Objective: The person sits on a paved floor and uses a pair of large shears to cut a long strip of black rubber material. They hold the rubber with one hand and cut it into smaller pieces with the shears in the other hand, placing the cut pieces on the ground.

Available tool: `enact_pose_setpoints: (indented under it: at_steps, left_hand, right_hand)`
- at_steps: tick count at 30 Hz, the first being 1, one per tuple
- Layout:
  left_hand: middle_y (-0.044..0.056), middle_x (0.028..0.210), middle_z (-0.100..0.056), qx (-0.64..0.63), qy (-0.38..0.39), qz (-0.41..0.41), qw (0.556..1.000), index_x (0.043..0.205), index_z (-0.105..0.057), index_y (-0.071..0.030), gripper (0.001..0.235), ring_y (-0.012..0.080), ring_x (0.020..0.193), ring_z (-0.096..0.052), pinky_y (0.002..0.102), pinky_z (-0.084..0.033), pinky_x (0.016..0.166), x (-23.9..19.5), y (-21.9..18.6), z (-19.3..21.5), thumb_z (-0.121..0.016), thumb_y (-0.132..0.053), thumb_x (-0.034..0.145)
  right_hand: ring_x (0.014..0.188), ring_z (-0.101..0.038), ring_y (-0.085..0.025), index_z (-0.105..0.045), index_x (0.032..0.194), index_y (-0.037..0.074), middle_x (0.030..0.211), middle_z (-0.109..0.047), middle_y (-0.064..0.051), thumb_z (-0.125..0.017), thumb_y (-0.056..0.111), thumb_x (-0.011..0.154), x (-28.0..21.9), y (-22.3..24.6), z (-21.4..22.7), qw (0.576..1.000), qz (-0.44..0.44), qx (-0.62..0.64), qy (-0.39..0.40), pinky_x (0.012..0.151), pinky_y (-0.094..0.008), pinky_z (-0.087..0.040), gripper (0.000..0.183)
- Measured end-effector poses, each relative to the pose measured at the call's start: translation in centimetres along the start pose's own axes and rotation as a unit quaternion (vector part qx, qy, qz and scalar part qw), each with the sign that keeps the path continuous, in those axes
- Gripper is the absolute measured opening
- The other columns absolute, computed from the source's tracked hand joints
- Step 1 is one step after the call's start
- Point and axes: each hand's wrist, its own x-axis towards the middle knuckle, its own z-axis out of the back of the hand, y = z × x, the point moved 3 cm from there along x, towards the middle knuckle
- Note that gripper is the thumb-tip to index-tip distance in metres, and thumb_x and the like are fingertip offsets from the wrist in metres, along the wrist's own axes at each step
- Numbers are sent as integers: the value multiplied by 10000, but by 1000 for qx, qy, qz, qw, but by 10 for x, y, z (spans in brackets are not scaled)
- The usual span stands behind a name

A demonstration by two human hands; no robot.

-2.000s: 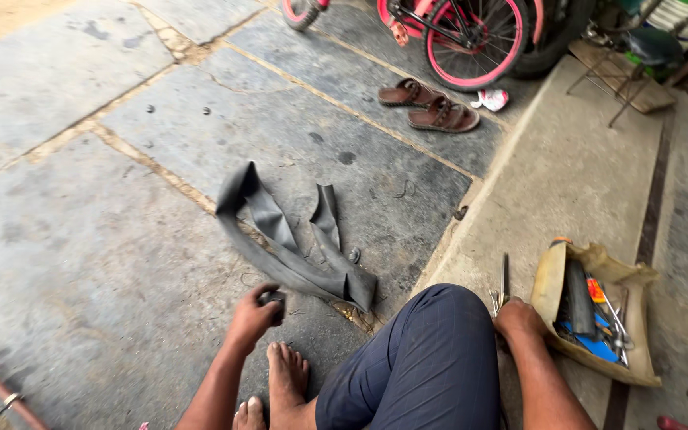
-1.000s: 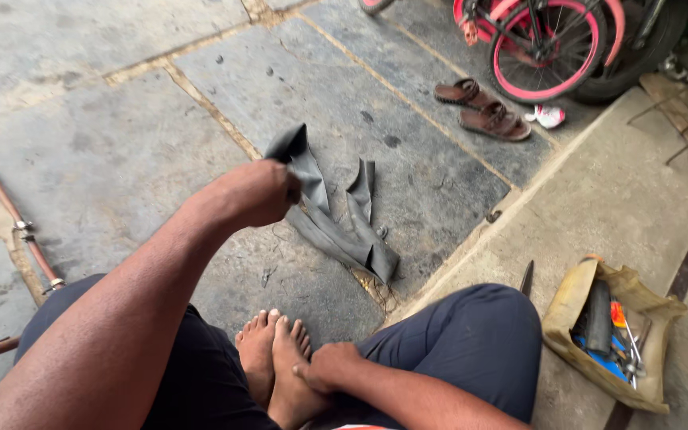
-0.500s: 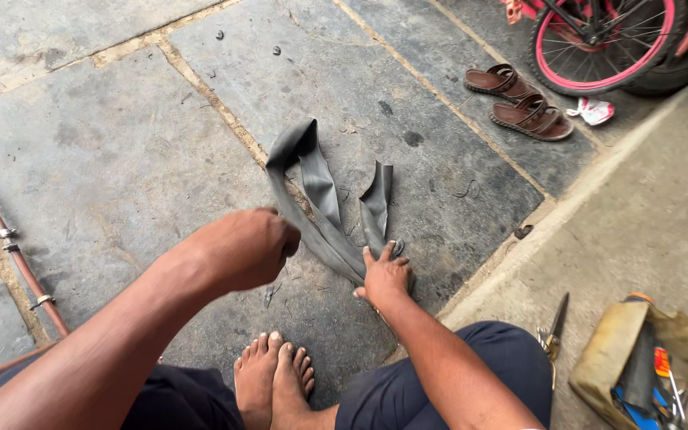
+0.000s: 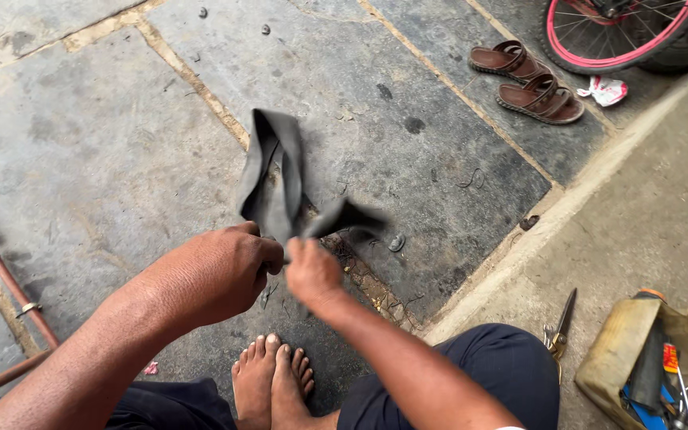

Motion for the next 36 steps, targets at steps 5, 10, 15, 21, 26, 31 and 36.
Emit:
enact_pose_setpoints:
  at_steps: [5,10,15,21,26,31,36]
  left_hand:
    - [91,991,-709,2,-22,-26,999,1119,-732,-179,268,298,929,-721,432,-594,834,1,2,2,-611,-150,883]
    - [60,1037,-680,-5,9,23,1000,1128,-742,-207,229,300,935,-720,427,-596,852,-10,10,0,-635,-207,925]
    - [84,1033,-666,-10,1,-7,1000,1159,-731,-211,296,295,963,-701,428,-584,852,-9,8,-4,-590,-182,901]
    - [101,1033,-669,-14,14,-11,1000,1157,-730,-192,286,302,985,-696,427,-578,867,1,11,-17,-585,-184,910]
    - [115,1012,-693,-48,-28,17,998,1150,-757,-197,284,320,962,-704,432,-576,870,8,27,-19,-598,-218,916]
    - [170,1063,-711,-77,-90,99,988,1173,-735,-162,257,371,1001,-702,476,-561,888,22,40,-30,-584,-225,975]
    - [218,1070,-740,-140,-125,146,971,1468,-457,-115,567,374,1003,-730,464,-574,911,27,41,-36,-618,-204,932]
  right_hand:
    - [1177,-578,-480,-518,1331,11,1259,-584,-291,-701,538,885,-8,23,-11,973,135,13,187,962,-640,-444,714]
    - [1017,-687,-372,-636,1125,32,1073,-680,-197,-453,330,1091,17,-123,4,977,-166,32,130,903,-506,-537,352]
    - [1260,-548,-358,-588,1380,251,1427,-518,-115,-519,43,940,4,-222,17,970,-78,-187,132,1006,-508,-509,492]
    - [1225,-584,-335,-593,1317,192,1332,-550,-128,-555,3,955,-11,-230,-4,963,-152,-150,165,986,-471,-538,409]
    - [1075,-638,-328,-628,1159,157,1187,-609,-124,-714,159,925,-10,-231,8,959,-222,-86,156,899,-476,-549,250]
    - [808,-689,-158,-665,1021,96,944,-726,-45,-791,296,915,34,-157,55,954,-233,184,42,696,-375,-597,258]
    - [773,-711,-112,-683,1032,93,907,-739,-40,-817,177,819,10,-11,132,815,-80,535,207,706,-291,-631,266]
